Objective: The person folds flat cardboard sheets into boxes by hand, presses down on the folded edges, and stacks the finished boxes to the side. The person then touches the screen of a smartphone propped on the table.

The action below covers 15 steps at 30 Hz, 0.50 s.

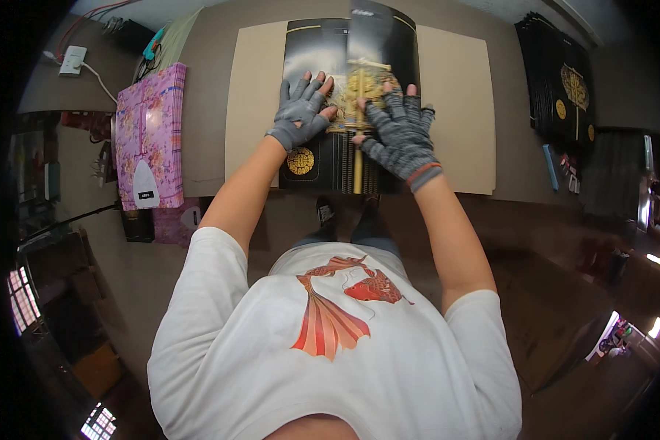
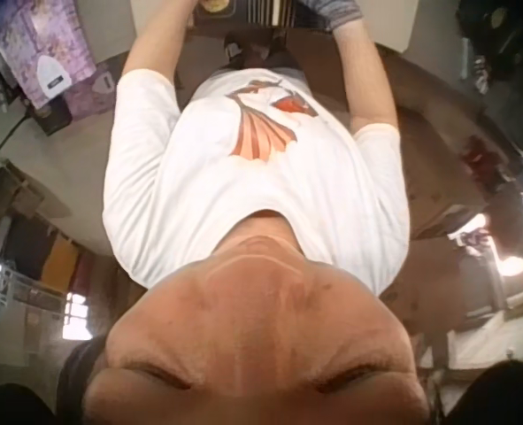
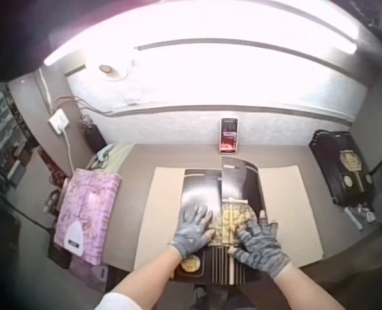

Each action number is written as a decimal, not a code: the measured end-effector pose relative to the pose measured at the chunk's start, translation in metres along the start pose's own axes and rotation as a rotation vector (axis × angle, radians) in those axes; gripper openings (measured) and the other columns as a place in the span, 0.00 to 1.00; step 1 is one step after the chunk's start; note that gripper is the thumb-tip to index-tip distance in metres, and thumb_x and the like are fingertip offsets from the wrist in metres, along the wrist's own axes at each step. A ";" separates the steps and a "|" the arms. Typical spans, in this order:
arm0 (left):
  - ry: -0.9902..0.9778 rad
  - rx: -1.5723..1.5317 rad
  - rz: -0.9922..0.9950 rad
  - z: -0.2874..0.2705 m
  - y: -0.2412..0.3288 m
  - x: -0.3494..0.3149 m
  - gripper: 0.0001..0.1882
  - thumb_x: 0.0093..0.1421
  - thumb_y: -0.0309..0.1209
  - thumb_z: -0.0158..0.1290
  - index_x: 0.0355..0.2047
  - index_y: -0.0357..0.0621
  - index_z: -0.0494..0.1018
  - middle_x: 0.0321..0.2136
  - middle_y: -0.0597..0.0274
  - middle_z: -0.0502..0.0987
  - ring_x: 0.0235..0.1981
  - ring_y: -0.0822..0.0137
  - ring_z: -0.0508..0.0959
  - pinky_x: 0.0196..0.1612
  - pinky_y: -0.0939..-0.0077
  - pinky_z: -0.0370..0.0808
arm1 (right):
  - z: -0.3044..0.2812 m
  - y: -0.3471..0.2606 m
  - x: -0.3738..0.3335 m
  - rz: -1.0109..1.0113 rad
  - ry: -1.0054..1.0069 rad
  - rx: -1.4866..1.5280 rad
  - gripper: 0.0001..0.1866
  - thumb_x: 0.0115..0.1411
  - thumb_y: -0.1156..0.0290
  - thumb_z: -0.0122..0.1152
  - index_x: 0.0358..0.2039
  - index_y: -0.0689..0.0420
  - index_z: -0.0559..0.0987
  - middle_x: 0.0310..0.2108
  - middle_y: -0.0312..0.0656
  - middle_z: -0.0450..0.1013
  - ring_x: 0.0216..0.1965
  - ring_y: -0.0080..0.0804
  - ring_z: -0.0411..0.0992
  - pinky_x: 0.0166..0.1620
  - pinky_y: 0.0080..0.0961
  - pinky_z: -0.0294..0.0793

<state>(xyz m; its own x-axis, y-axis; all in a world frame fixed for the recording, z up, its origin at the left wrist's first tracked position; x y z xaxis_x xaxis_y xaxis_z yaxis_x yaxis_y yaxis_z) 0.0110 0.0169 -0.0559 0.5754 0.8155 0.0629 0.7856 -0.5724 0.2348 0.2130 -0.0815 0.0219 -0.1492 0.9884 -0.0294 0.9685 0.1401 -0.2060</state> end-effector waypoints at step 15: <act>-0.246 0.102 -0.044 -0.027 0.020 -0.001 0.60 0.36 0.80 0.52 0.70 0.75 0.53 0.72 0.51 0.46 0.73 0.47 0.38 0.68 0.37 0.25 | 0.038 -0.005 0.009 0.057 -0.244 -0.234 0.39 0.59 0.34 0.49 0.69 0.32 0.60 0.74 0.47 0.40 0.73 0.61 0.32 0.64 0.74 0.28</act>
<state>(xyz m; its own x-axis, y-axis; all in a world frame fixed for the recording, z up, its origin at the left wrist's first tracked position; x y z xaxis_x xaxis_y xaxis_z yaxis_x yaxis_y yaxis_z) 0.0199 0.0069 -0.0256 0.5685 0.8015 -0.1853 0.8227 -0.5530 0.1320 0.1996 -0.0750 -0.0144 -0.1098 0.9556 -0.2735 0.9919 0.1230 0.0316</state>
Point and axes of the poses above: each hand's wrist, its own x-axis towards the middle knuckle, its own z-axis out of the palm, y = z × x, the point moved 3 cm from there along x, towards the middle knuckle
